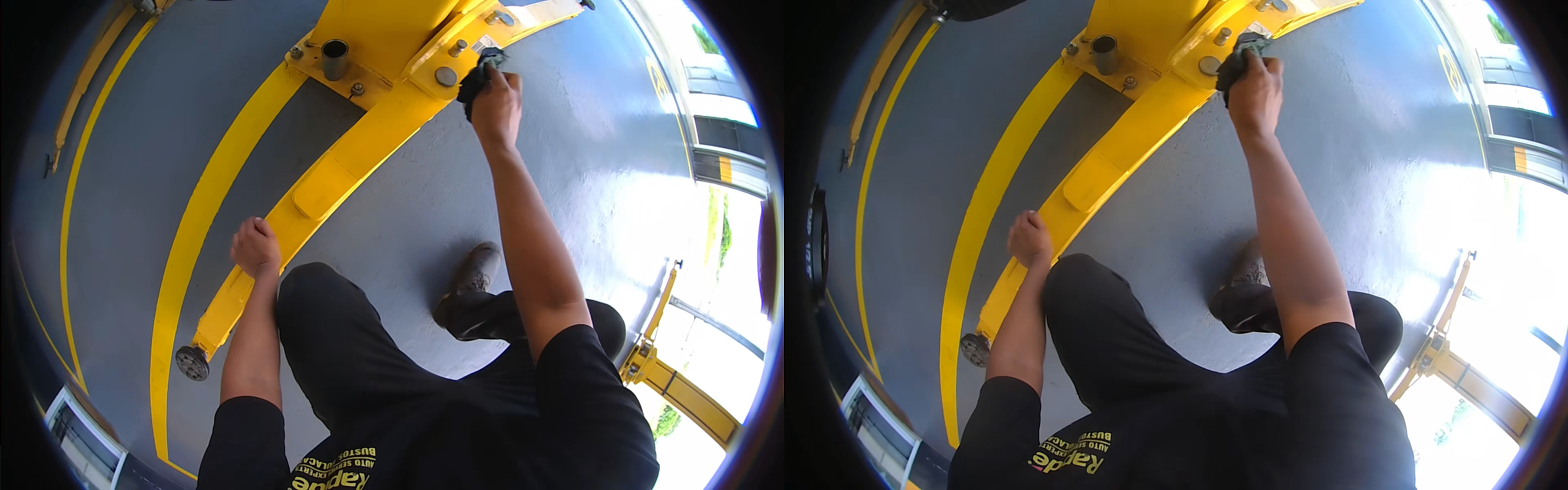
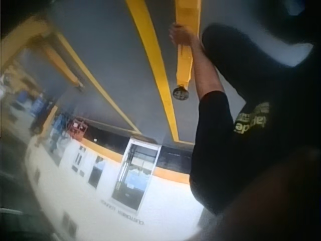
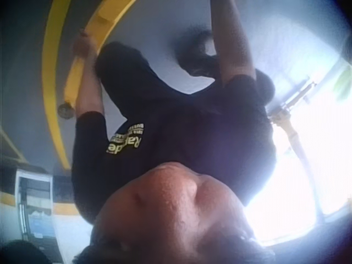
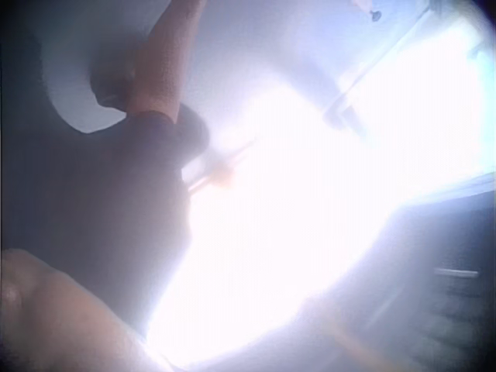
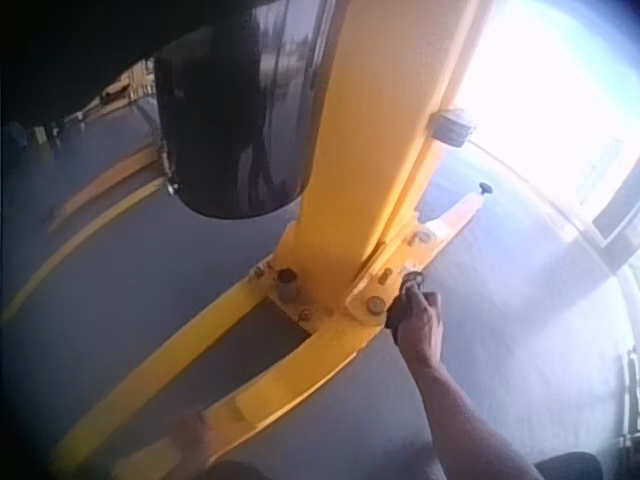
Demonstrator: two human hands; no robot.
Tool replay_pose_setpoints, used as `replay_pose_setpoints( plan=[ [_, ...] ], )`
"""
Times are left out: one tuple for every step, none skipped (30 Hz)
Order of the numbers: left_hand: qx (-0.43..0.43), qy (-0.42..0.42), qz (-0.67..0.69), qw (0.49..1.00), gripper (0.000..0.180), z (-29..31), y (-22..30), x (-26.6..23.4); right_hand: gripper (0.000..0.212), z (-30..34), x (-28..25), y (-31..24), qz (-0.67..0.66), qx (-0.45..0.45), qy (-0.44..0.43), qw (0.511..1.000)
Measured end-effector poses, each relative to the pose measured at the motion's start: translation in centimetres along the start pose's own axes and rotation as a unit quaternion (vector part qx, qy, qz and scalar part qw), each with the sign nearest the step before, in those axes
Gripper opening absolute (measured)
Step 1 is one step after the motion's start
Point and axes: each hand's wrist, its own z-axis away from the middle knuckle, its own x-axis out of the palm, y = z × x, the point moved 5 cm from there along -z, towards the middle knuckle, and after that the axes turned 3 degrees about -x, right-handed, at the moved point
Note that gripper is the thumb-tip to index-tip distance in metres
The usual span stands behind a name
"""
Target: The person wipes the yellow arms of a car lift with a cloth. They move around the lift, kneeling to reach lower sections and wiping along the length of the arms.
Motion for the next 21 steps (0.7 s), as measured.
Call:
replay_pose_setpoints(
  plan=[
    [-0.007, -0.011, -0.011, 1.0, 0.037, 0.0, -0.1, 0.2, 0.034, 0.0, -0.1, 1.4, 0.003, 0.02, 0.02, 1.0],
    [-0.004, 0.0, -0.011, 1.0, 0.036, -0.2, 0.1, 0.2, 0.036, 0.3, 1.4, 1.6, 0.023, -0.048, -0.03, 0.998],
    [-0.006, 0.0, -0.019, 1.0, 0.036, -0.2, 0.1, 0.2, 0.038, 0.8, 2.5, 1.9, 0.053, -0.095, -0.056, 0.992],
    [0.003, 0.021, -0.01, 1.0, 0.035, -0.5, 0.4, 0.2, 0.04, 0.9, 4.6, 2.1, 0.089, -0.12, -0.093, 0.984],
    [0.002, 0.028, -0.012, 1.0, 0.035, -0.5, 0.5, 0.2, 0.045, 2.0, 6.8, 2.2, 0.121, -0.117, -0.135, 0.976],
    [-0.008, 0.031, -0.013, 0.999, 0.035, -0.7, 0.5, 0.2, 0.047, 1.5, 7.0, 2.4, 0.134, -0.145, -0.081, 0.977],
    [0.004, 0.038, -0.004, 0.999, 0.035, -0.7, 0.6, 0.2, 0.049, 1.1, 7.8, 2.3, 0.152, -0.16, -0.067, 0.973],
    [0.009, 0.04, 0.005, 0.999, 0.035, -0.8, 0.7, 0.2, 0.051, 0.7, 8.7, 2.3, 0.181, -0.15, -0.083, 0.968],
    [-0.001, 0.03, 0.008, 1.0, 0.035, -0.8, 0.6, 0.2, 0.052, -0.3, 9.2, 2.0, 0.209, -0.141, -0.081, 0.964],
    [0.003, 0.04, 0.004, 0.999, 0.035, -0.7, 0.6, 0.1, 0.052, -1.1, 9.6, 1.3, 0.224, -0.146, -0.08, 0.96],
    [0.001, 0.038, -0.004, 0.999, 0.035, -0.6, 0.6, 0.0, 0.051, -1.8, 10.2, 0.6, 0.235, -0.125, -0.086, 0.96],
    [0.002, 0.032, -0.008, 0.999, 0.035, -0.6, 0.6, -0.1, 0.049, -2.4, 10.9, -0.1, 0.263, -0.1, -0.119, 0.952],
    [0.007, 0.042, -0.008, 0.999, 0.035, -0.6, 0.8, -0.3, 0.048, -2.9, 11.5, -0.8, 0.267, -0.072, -0.144, 0.95],
    [0.0, 0.035, -0.005, 0.999, 0.035, -0.5, 0.7, -0.4, 0.046, -3.1, 11.7, -1.4, 0.272, -0.05, -0.148, 0.95],
    [-0.002, 0.033, 0.001, 0.999, 0.035, -0.5, 0.8, -0.5, 0.045, -3.2, 11.6, -1.6, 0.27, -0.046, -0.161, 0.948],
    [-0.002, 0.033, 0.011, 0.999, 0.034, -0.5, 0.9, -0.6, 0.044, -3.1, 11.4, -1.8, 0.295, -0.05, -0.146, 0.943],
    [-0.006, 0.03, 0.013, 0.999, 0.035, -0.4, 0.9, -0.7, 0.041, -2.8, 11.1, -1.7, 0.297, -0.072, -0.153, 0.94],
    [-0.009, 0.026, 0.017, 0.999, 0.035, -0.4, 0.9, -0.8, 0.039, -2.4, 10.6, -1.3, 0.293, -0.1, -0.15, 0.939],
    [-0.01, 0.02, 0.022, 1.0, 0.035, -0.4, 0.9, -0.8, 0.037, -1.9, 10.1, -0.8, 0.238, -0.148, -0.162, 0.946],
    [-0.012, 0.016, 0.025, 0.999, 0.035, -0.3, 0.9, -0.9, 0.035, -1.5, 8.9, 0.0, 0.188, -0.196, -0.148, 0.951],
    [-0.014, 0.014, 0.03, 0.999, 0.035, -0.4, 0.9, -0.9, 0.033, -1.3, 8.6, 0.8, 0.164, -0.212, -0.134, 0.954]
  ],
)
